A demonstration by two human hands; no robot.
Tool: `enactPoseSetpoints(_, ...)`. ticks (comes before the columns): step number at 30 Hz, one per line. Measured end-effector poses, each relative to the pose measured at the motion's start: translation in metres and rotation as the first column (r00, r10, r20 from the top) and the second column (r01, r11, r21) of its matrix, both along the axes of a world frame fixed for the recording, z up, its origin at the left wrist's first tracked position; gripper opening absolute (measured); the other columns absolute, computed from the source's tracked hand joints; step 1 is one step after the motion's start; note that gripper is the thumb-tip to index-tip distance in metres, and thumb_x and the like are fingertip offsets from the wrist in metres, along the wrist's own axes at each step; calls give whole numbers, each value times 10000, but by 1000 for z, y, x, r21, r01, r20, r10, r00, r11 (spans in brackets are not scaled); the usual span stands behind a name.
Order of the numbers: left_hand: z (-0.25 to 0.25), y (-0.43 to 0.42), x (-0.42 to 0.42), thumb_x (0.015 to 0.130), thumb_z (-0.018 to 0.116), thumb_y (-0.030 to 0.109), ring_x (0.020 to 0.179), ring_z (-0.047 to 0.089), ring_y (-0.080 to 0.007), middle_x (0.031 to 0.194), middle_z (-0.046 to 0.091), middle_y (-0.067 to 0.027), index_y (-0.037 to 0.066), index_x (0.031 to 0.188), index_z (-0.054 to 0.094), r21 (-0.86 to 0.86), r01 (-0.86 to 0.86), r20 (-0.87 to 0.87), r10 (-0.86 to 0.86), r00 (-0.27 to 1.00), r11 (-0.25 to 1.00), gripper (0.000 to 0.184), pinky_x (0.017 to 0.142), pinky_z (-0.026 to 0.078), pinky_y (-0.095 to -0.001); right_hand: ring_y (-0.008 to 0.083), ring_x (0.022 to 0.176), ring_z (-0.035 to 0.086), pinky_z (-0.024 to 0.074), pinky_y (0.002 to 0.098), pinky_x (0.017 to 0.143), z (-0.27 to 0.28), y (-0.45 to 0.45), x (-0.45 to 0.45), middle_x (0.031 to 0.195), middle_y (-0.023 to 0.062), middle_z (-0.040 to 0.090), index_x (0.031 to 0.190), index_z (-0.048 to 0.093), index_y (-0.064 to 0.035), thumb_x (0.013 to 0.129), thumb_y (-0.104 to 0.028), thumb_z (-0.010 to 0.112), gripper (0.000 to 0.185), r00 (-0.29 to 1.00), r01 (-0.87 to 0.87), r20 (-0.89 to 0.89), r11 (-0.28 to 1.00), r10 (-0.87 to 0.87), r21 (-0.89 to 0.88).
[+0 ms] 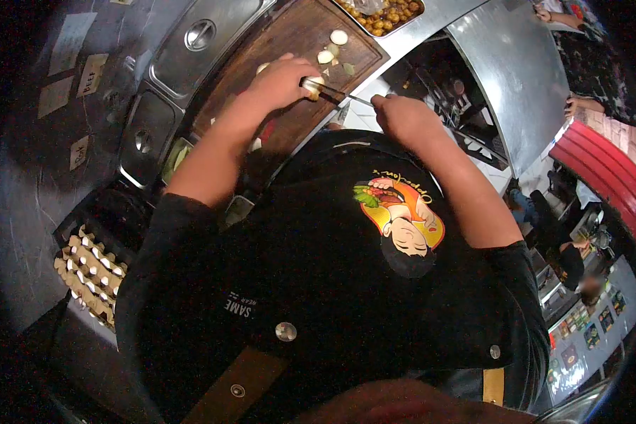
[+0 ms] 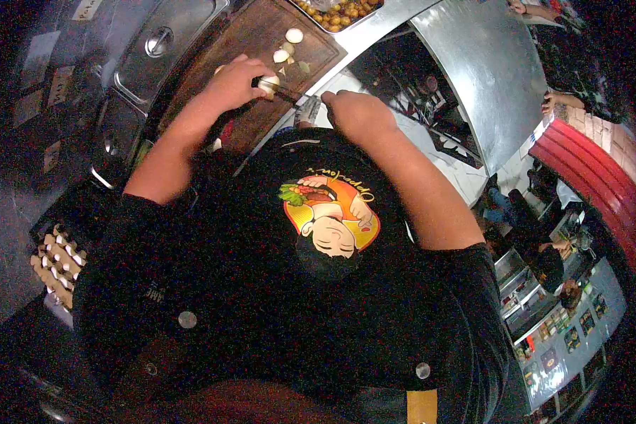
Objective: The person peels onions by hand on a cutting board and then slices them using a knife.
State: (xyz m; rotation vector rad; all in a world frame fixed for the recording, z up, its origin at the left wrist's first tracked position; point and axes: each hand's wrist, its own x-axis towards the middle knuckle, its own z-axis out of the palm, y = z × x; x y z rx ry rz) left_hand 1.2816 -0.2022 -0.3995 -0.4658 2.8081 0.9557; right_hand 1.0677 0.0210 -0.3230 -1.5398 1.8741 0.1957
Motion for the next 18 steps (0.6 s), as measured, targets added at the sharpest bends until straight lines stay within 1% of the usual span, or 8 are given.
enactPoseSetpoints(4, -5, -4, -3, 808, 856, 189, 1174, 628, -318, 1172, 741, -30, 146, 1162, 780, 28, 22, 11, -23, 1000, 999, 364, 1019, 525, -441, 430, 1000, 748, 601, 559, 849, 13, -5, 1, 1077, 214, 761, 1246, 685, -109, 990, -168, 577, 284, 1000, 7, 3, 999, -7, 34)
enactPoseSetpoints(8, -8, -4, -4, 801, 864, 192, 1176, 637, -312, 1167, 747, -24, 152, 1150, 783, 10, 29, 2, -29, 1000, 1000, 360, 1023, 528, -441, 428, 1007, 749, 601, 560, 856, 10, -5, 0, 1087, 210, 761, 1241, 687, -109, 993, -159, 562, 283, 1000, -13, -10, 998, 13, 54)
enactPoseSetpoints(10, -10, -5, -5, 800, 866, 192, 1177, 639, -310, 1168, 748, -22, 154, 1150, 784, 7, 39, 2, -40, 999, 999, 361, 1027, 529, -443, 451, 968, 732, 575, 571, 821, 11, -5, 0, 1035, 229, 750, 1145, 663, -74, 1021, -201, 556, 207, 1000, 19, 24, 1000, -19, -24)
enactPoseSetpoints(13, -14, -6, -4, 800, 865, 183, 1187, 636, -306, 1183, 745, -16, 157, 1153, 784, -15, 40, -4, -40, 999, 999, 363, 1035, 530, -449, 447, 986, 736, 579, 572, 830, 8, -13, 3, 1049, 232, 752, 1182, 664, -73, 1027, -177, 534, 228, 1000, -15, -11, 1000, 15, 4)
enactPoseSetpoints(14, -15, -6, -4, 805, 857, 181, 1198, 632, -304, 1200, 741, -8, 162, 1166, 781, -29, 48, 17, -47, 999, 998, 369, 1043, 527, -454, 447, 986, 736, 579, 572, 830, 9, -15, 3, 1049, 232, 752, 1182, 664, -73, 1027, -177, 534, 228, 1000, -15, -13, 1000, 15, 6)
enactPoseSetpoints(16, -16, -8, -5, 810, 850, 179, 1210, 627, -302, 1216, 738, -1, 168, 1178, 778, -42, 55, 39, -53, 998, 998, 375, 1051, 524, -460, 443, 1011, 737, 582, 575, 840, 11, -20, 3, 1070, 233, 755, 1216, 658, -67, 1029, -153, 514, 251, 998, -61, 5, 998, 61, -21)
enactPoseSetpoints(18, -22, -10, -5, 820, 836, 182, 1233, 615, -296, 1237, 729, 12, 180, 1208, 769, -65, 65, 51, -62, 997, 996, 394, 1066, 514, -470, 440, 1015, 740, 585, 571, 845, 12, -26, 5, 1076, 233, 757, 1228, 657, -63, 1031, -151, 505, 264, 998, -58, 11, 998, 59, -26)
